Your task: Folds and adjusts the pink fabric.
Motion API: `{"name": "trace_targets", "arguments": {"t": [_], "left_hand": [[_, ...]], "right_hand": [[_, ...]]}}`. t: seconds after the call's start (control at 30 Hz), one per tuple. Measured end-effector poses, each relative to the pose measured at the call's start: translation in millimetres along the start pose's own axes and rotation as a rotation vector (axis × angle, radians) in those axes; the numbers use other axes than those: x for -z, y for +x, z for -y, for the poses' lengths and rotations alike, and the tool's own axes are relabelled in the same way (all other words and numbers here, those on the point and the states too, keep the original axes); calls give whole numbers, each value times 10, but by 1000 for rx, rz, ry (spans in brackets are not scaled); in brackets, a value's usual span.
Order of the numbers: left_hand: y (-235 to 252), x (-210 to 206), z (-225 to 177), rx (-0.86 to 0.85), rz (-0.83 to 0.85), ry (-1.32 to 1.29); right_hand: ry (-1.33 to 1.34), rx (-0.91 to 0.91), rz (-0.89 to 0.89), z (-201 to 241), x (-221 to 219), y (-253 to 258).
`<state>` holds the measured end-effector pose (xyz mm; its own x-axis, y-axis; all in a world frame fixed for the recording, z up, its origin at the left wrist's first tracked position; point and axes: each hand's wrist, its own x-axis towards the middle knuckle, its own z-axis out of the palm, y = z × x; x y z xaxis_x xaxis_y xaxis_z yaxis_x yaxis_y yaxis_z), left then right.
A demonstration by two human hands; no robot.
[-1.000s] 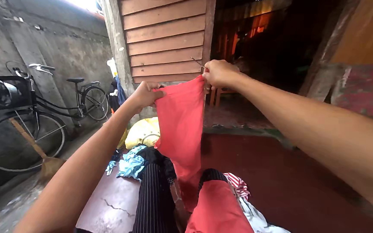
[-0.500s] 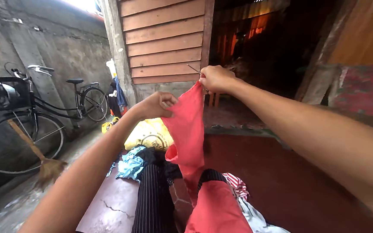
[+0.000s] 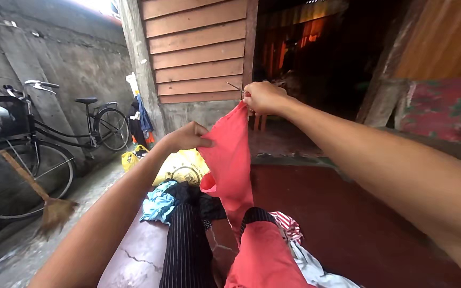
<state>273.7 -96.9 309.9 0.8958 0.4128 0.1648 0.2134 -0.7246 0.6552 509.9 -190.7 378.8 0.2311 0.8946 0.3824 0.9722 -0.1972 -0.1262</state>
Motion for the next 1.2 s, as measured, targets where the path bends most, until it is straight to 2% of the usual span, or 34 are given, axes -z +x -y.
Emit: {"name": "trace_targets", "arguments": {"t": [0.13,0.43,0.6,0.93,1.2], "left_hand": [[21,-43,-86,14,-1,-68],[74,-42,-227,21,-189,-65],[46,-13,-207,0,-198,-76],[-8,-75,-199,99,-189,-208],[-41,-40,-110,133,-171,-121]], "right_hand": [[-23,14,-1,-58,-30,32],[-53,34,-59,-84,-16,18],[-45,34,-65,-97,-35,7],[-28,5,-33,-34,-148,-29],[-48,3,-9,-19,-197,-36]]}}
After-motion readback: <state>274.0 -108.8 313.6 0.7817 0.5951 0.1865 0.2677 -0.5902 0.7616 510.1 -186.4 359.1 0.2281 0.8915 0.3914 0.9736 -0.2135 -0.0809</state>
